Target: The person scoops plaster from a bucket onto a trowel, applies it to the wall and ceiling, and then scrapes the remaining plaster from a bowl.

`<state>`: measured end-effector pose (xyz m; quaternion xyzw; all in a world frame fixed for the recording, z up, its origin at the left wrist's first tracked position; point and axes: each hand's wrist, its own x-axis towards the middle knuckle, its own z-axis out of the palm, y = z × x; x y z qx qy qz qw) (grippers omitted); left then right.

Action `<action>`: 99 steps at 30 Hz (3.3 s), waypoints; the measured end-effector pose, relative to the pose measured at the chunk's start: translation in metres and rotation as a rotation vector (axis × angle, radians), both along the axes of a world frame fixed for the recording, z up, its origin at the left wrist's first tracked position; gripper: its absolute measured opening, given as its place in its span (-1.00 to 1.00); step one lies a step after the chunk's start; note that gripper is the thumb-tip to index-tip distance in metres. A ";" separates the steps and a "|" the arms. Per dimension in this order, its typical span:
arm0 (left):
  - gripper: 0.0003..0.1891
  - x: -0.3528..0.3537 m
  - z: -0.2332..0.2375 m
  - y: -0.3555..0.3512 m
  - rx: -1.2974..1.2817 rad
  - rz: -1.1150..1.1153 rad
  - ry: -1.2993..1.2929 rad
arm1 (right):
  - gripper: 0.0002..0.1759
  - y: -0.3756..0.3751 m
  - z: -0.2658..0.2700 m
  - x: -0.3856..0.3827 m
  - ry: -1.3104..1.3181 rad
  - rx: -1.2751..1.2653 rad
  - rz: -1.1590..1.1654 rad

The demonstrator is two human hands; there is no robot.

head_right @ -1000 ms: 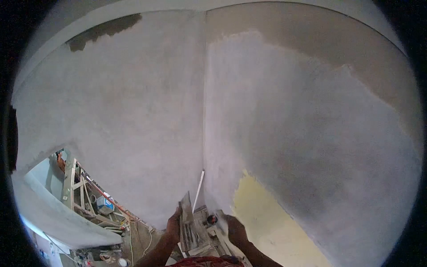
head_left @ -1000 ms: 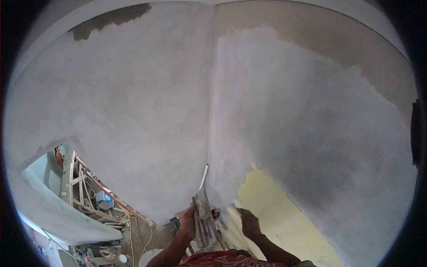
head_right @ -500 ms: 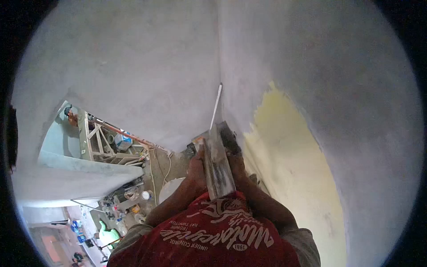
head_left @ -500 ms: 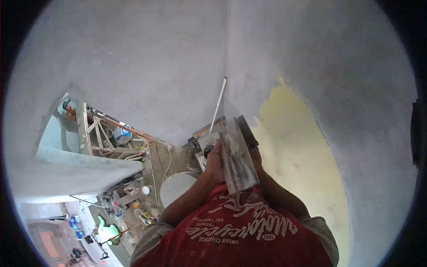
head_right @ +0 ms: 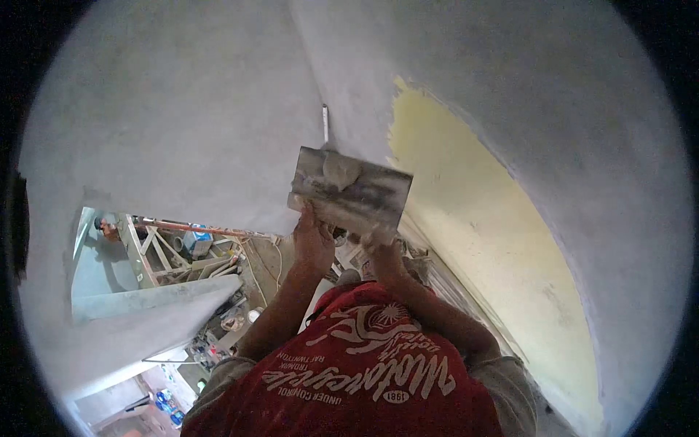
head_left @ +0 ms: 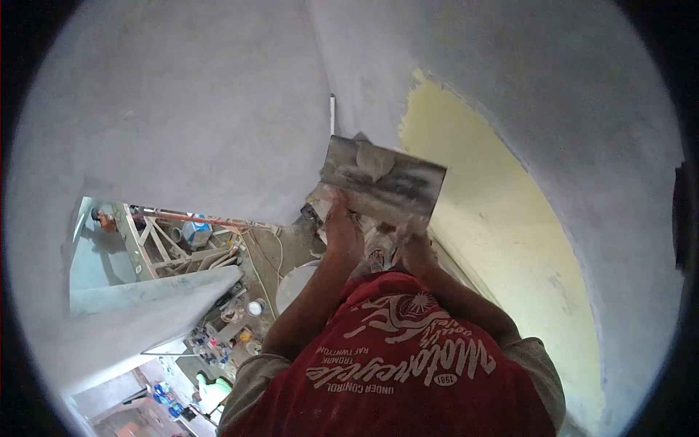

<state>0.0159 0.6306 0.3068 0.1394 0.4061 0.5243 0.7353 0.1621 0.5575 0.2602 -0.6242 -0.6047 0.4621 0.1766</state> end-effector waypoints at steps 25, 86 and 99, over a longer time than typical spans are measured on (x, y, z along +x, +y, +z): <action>-0.56 0.066 0.026 0.006 0.046 -0.542 -0.129 | -0.71 -0.105 0.029 0.103 0.818 0.654 -1.179; -0.90 0.390 0.174 0.045 2.191 -0.410 -0.488 | -0.35 -0.206 0.610 0.294 -2.017 1.210 -1.016; -0.91 0.413 0.197 0.032 2.250 -0.353 -0.394 | -0.24 -0.213 0.575 0.332 -2.058 1.071 -1.140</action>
